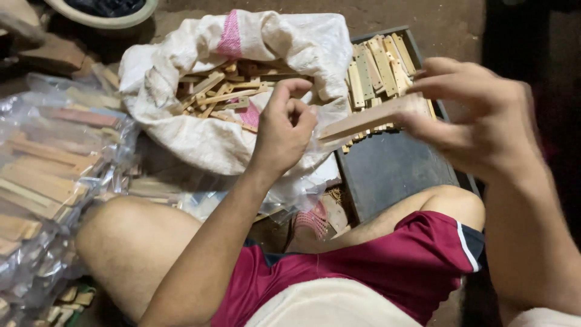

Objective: The person picks up wooden slats from a large bag, places them into plastic sleeves, and sets the filled sleeves aside into a tray or onto the floor.

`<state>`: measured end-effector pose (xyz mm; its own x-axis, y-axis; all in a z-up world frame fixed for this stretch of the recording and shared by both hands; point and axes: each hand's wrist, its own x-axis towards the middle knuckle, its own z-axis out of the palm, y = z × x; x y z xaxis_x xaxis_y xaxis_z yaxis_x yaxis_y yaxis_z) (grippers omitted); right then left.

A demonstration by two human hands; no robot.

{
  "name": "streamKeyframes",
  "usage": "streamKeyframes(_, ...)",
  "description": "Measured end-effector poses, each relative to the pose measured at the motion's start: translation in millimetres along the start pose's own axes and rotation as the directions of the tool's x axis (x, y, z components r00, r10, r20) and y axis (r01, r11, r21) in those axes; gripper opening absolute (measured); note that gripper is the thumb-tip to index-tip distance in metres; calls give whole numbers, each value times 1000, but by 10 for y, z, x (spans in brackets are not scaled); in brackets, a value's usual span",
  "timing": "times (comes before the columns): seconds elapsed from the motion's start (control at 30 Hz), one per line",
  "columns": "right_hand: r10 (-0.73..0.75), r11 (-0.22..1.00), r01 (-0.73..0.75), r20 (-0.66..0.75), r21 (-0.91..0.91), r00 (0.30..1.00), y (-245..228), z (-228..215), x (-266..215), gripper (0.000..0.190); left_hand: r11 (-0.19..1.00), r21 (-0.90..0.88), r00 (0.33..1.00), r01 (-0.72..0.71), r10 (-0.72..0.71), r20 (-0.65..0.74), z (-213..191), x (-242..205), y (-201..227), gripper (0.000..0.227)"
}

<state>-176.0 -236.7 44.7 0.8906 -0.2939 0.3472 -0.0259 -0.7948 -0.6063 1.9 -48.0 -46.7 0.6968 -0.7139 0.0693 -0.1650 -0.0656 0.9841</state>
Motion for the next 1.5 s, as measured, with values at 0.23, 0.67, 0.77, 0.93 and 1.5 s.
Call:
streamKeyframes(0.23, -108, 909, 210, 284, -359, 953, 130, 1167, 235, 30, 993, -120, 1000, -17, 17, 1, -94, -85, -32, 40)
streamKeyframes(0.67, 588, 96, -601, 442, 794, 677, 422, 1369, 326, 22, 951, -301, 996, -63, 41, -80, -210, -133, -67, 31)
streamKeyframes(0.77, 188, 981, -195, 163, 27, 969, -222, 776, 503, 21, 925, -359, 975, -122, 43, -220, -438, -57, -10, 31)
streamKeyframes(0.93, -241, 971, 239, 142, 30, 960, -730, 40, 727, 20, 915, -332, 955, 230, -278, -104, -584, 274, -521, 81)
streamKeyframes(1.5, -47, 986, 83, -235, 146, 971, -120, -113, 523, 16, 774, -554, 944, -308, 320, -78, -879, 85, -290, 4)
